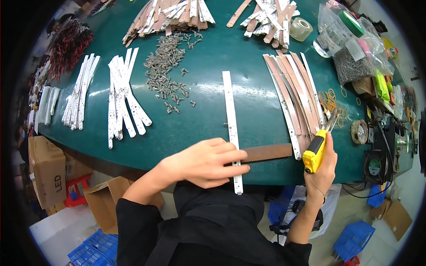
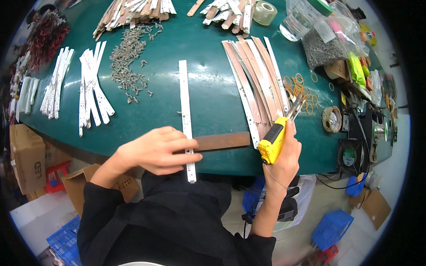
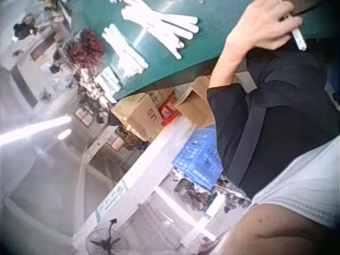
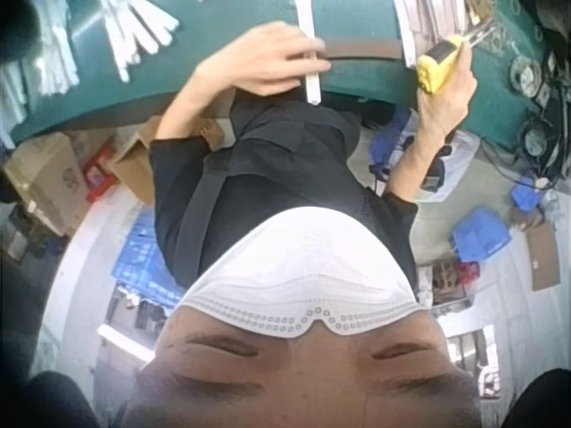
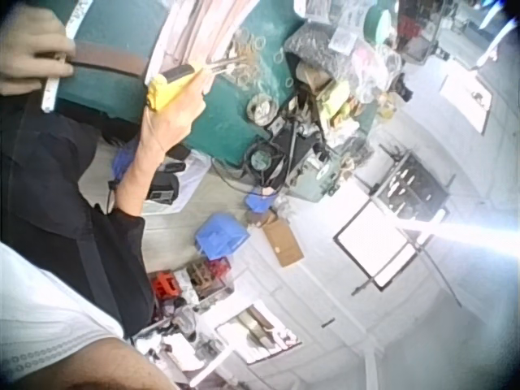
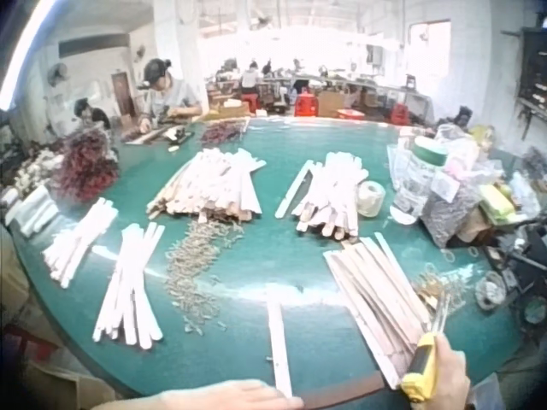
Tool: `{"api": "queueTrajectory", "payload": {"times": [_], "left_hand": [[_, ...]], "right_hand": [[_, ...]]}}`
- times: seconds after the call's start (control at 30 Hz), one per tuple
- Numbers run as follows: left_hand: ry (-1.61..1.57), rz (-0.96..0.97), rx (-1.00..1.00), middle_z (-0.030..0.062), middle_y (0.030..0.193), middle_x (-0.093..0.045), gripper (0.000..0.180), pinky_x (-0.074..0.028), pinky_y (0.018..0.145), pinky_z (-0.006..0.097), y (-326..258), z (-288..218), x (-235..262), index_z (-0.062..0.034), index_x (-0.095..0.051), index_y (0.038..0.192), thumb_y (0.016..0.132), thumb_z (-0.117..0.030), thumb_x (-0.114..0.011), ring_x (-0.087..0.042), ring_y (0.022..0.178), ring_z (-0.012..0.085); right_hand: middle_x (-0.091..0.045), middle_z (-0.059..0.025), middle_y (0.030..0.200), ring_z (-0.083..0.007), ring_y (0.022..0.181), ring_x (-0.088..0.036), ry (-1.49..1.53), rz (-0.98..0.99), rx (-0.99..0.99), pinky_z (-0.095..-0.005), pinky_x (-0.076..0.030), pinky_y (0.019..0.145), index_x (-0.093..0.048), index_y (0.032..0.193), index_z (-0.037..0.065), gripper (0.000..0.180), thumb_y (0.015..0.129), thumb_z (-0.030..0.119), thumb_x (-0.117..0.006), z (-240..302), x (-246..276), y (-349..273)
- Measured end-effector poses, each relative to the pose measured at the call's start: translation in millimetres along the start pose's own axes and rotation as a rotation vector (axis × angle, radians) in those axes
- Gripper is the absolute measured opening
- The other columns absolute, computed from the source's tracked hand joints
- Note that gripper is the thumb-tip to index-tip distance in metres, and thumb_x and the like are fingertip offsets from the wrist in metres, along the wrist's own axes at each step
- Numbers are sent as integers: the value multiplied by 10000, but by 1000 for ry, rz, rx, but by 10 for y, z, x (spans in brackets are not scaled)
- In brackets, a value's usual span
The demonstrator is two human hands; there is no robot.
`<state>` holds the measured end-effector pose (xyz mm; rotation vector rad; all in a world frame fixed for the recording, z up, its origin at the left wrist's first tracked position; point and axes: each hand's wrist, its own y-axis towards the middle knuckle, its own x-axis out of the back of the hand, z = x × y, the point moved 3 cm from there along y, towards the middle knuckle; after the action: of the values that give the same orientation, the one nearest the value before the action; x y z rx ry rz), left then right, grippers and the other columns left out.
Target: The person assembles electronic components onto LED strips using a specialized heating or soldering tool.
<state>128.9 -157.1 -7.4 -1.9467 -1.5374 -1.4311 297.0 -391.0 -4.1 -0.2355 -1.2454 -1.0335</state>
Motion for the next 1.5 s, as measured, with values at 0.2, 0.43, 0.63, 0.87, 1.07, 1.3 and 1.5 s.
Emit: {"api": "queueTrajectory", "payload": {"times": [0.2, 0.43, 0.63, 0.87, 1.07, 1.3, 1.5], "left_hand": [[306, -124, -94, 19, 1034, -629, 260, -480, 708, 264, -118, -45, -65, -125, -667, 1015, 757, -105, -694, -590, 846, 139], [638, -401, 112, 47, 1027, -671, 287, -516, 654, 301, -488, 89, 488, -111, -733, 958, 681, -36, -728, -625, 788, 191], [782, -366, 536, 46, 1049, -671, 315, -531, 745, 357, -1277, 395, 907, -98, -713, 962, 690, 52, -658, -644, 886, 239], [795, -278, 708, 49, 1055, -671, 277, -459, 887, 387, -1604, 459, 948, -101, -693, 1004, 753, 4, -642, -603, 1006, 252], [614, -384, 844, 80, 1115, -634, 256, -425, 943, 406, -1410, 576, 830, -75, -665, 993, 757, -168, -701, -575, 1071, 273], [694, -300, 945, 75, 919, -617, 134, -438, 891, 408, -1678, 589, 971, -65, -617, 873, 750, -93, -662, -589, 950, 292], [411, -526, 974, 104, 912, -603, 160, -481, 788, 377, -1217, 789, 808, -32, -619, 927, 816, -114, -699, -598, 897, 270]], "right_hand": [[-571, -119, 1217, -181, 950, -574, 399, -182, -185, -321, -487, 847, -387, 1445, 10, 664, 840, -31, -659, 43, 140, -46], [-594, -183, 1189, -213, 795, -596, 490, -135, -21, -308, -505, 770, -408, 1403, -52, 638, 828, 37, -670, 593, -37, -228], [-622, -224, 1150, -336, 761, -613, 475, 125, 322, -382, -524, 677, -467, 1323, -98, 740, 697, 106, -804, 1014, -170, -293], [-607, -114, 924, -178, 789, -615, 1222, 238, -279, -293, -519, 775, -332, 1445, -22, 734, 802, 27, -685, 880, -115, -233], [-546, -147, 1016, -235, 1007, -547, 2160, 449, -558, -581, -399, 1080, -505, 1162, -55, 451, 783, 150, -641, 879, -615, -91], [-541, -98, 1046, -207, 1067, -519, 2271, 352, -600, -703, -317, 1073, -421, 1320, 28, 564, 797, 101, -617, 929, -780, -210], [-535, -87, 1028, -207, 1063, -515, 2298, 417, -501, -713, -288, 1084, -492, 1157, 2, 435, 779, 161, -639, 988, -624, -157]]}}
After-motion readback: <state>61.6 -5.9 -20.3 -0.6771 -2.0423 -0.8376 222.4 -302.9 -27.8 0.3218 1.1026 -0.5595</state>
